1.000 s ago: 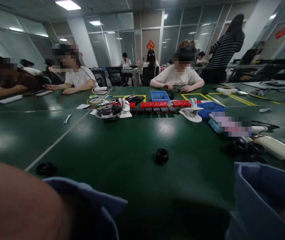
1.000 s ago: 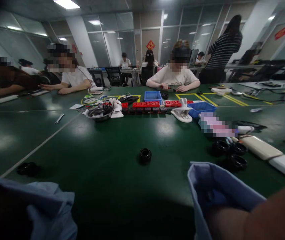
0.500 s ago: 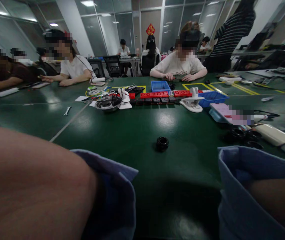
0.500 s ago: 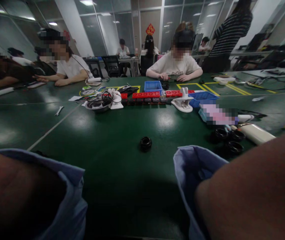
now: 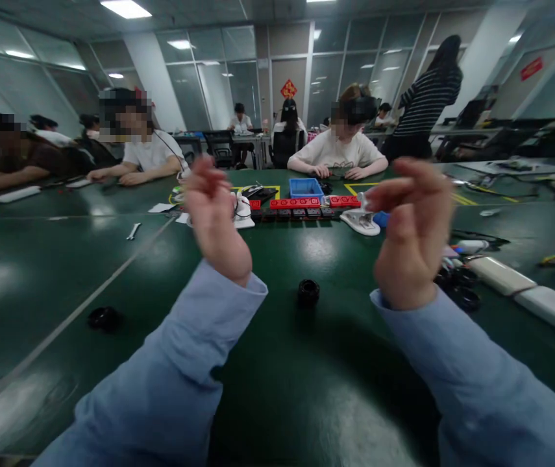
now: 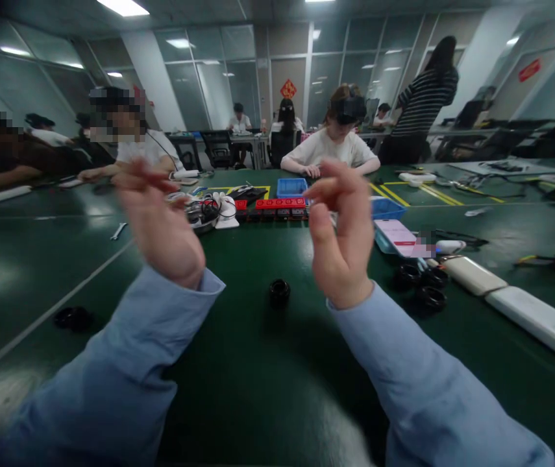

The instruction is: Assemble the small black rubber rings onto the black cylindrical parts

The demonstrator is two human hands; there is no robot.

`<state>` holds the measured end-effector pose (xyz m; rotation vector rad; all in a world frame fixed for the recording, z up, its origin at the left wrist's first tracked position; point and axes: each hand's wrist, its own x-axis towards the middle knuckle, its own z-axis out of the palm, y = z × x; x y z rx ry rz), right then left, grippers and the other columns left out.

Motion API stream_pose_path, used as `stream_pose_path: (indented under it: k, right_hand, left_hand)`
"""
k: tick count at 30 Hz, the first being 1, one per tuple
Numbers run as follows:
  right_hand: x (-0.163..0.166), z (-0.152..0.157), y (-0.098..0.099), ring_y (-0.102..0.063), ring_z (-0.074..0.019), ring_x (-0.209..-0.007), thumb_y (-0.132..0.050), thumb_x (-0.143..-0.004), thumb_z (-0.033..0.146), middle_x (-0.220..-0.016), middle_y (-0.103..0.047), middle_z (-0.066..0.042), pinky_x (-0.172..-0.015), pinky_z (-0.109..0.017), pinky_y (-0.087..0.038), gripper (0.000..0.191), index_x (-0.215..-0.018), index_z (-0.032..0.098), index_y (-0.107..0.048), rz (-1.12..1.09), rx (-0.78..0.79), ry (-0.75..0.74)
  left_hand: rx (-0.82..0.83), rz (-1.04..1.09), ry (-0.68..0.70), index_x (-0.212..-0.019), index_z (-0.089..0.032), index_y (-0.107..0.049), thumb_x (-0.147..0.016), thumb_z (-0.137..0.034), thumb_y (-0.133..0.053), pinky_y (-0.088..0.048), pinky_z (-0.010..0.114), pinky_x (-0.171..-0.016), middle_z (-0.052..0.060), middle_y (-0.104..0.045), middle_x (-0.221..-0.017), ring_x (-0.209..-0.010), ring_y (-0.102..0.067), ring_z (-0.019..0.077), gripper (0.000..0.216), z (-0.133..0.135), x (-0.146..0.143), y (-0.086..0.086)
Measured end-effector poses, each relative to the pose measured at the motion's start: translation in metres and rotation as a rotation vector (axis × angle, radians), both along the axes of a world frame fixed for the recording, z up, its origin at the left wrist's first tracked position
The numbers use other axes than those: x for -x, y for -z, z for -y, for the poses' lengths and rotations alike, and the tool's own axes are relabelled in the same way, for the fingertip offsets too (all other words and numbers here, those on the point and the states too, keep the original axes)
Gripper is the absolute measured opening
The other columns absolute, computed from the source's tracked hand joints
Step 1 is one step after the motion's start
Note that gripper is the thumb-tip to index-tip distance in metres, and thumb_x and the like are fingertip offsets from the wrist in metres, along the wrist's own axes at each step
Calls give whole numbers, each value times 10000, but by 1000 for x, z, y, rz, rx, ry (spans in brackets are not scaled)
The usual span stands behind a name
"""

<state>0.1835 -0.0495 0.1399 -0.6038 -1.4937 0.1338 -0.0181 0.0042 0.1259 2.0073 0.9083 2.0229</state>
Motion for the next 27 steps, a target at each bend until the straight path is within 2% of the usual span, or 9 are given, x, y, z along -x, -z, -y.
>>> stream_pose_path:
  k: [1,2,4,7,9,12,17,21,27]
  right_hand:
    - [-1,-7,10,-492,-138,-780,-375,-825,376,-815,-517,-21,-739,-311,-391,308,-1067,204,-455,98,101,-25]
    - [-3,-15,22,-491,-139,-765,-384,-819,371,-805,-521,-26,-723,-315,-396,316,-1058,179,-461,211,271,-88]
    - [-13,-32,52,-496,-141,-764,-418,-791,387,-824,-530,-33,-712,-322,-404,370,-1086,163,-437,304,587,-258]
    - [-28,-51,92,-503,-151,-879,-515,-724,365,-985,-520,-65,-778,-326,-395,518,-1174,164,-356,349,983,-587]
    - [-33,-57,107,-489,-154,-939,-594,-660,314,-1048,-504,-69,-832,-326,-371,622,-1203,171,-325,412,1095,-735]
    - [-32,-57,111,-480,-158,-963,-646,-597,227,-1075,-510,-59,-862,-323,-348,657,-1187,177,-361,551,1125,-796]
    - [-26,-54,108,-518,-163,-859,-615,-609,201,-937,-576,-30,-788,-302,-374,444,-1033,133,-501,746,1079,-692]
    - [-24,-56,113,-517,-137,-723,-626,-608,286,-797,-570,-4,-645,-252,-383,337,-892,129,-536,812,1003,-574]
    - [-8,-48,126,-461,-126,-597,-627,-576,439,-681,-524,-16,-507,-226,-306,359,-744,146,-506,890,816,-7]
  left_hand:
    - [55,-9,30,-1101,-245,-417,-843,-443,-289,-416,311,-763,13,-467,-1036,-938,-470,130,349,-2,-10,11]
    - [173,-175,105,-1053,-211,-467,-798,-464,-387,-427,316,-741,33,-497,-996,-904,-484,149,369,-3,-19,24]
    - [410,-476,196,-1038,-165,-500,-749,-430,-484,-419,336,-758,71,-516,-1010,-932,-476,187,391,-6,-31,53]
    - [679,-670,325,-1083,-157,-482,-647,-390,-607,-422,323,-745,88,-518,-1041,-937,-486,204,510,-10,-32,88]
    - [721,-738,401,-1062,-152,-504,-558,-377,-679,-409,314,-773,77,-539,-1002,-913,-498,200,578,-12,-30,100]
    - [712,-764,432,-982,-147,-557,-505,-373,-710,-403,290,-765,51,-569,-898,-843,-516,183,550,-11,-31,105]
    - [691,-756,350,-882,-161,-587,-537,-387,-683,-404,267,-697,24,-571,-818,-765,-518,162,423,-4,-37,107]
    - [674,-737,235,-804,-160,-567,-527,-442,-669,-399,267,-653,14,-544,-770,-729,-505,160,409,2,-40,111]
    - [692,-694,-43,-727,-164,-506,-534,-497,-638,-391,278,-619,11,-502,-725,-705,-489,168,407,6,-47,115]
